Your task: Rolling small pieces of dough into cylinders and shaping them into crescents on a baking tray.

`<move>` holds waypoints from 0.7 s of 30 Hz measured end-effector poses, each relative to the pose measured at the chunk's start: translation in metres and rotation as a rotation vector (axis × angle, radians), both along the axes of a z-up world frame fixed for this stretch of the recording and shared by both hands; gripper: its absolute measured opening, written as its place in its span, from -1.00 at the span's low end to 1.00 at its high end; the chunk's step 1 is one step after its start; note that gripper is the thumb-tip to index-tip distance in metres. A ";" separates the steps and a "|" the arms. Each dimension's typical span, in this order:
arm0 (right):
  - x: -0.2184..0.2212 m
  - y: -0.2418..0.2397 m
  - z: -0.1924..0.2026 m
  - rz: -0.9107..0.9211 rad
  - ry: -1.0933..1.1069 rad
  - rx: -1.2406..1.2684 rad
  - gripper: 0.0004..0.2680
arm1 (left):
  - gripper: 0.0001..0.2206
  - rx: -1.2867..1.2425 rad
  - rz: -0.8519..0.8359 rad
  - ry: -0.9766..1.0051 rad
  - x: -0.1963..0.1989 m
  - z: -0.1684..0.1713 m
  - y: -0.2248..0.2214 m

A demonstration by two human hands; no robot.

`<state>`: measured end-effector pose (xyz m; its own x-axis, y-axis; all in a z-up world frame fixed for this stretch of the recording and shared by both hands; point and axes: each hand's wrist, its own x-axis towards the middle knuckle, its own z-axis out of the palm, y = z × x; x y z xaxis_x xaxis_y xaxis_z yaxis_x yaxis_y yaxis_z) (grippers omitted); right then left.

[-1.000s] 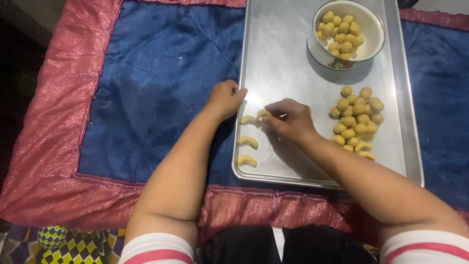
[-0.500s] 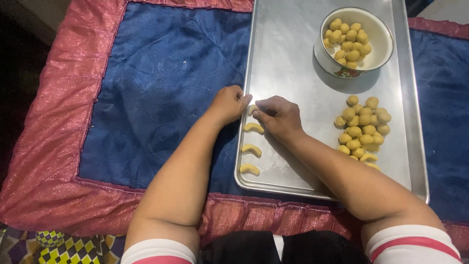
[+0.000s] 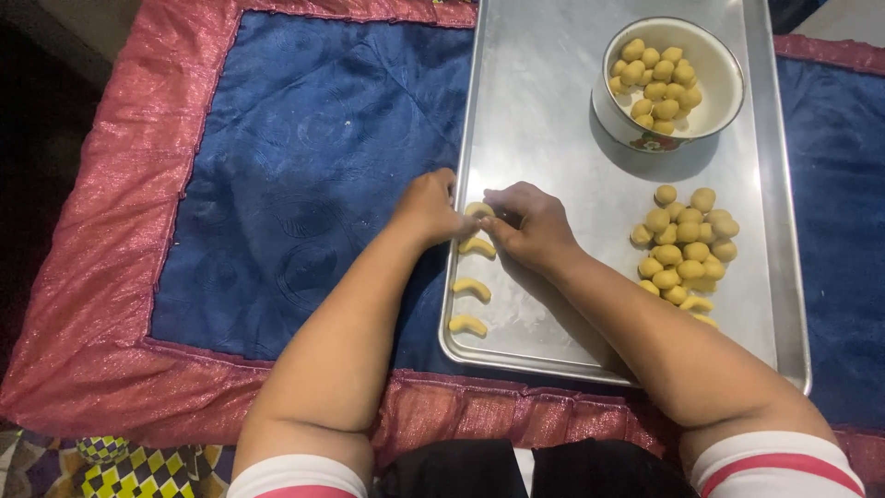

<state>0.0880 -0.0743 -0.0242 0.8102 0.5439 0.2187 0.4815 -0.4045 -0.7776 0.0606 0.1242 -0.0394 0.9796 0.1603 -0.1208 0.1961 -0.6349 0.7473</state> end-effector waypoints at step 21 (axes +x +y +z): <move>0.015 -0.091 0.037 -0.117 0.115 0.036 -0.74 | -0.39 -0.159 0.078 -0.049 -0.027 0.054 -0.002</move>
<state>0.1034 -0.1653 0.0126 0.8884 0.4375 0.1387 0.3396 -0.4233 -0.8399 0.0339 0.1220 0.0145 0.9703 0.2185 -0.1036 0.2013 -0.4922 0.8469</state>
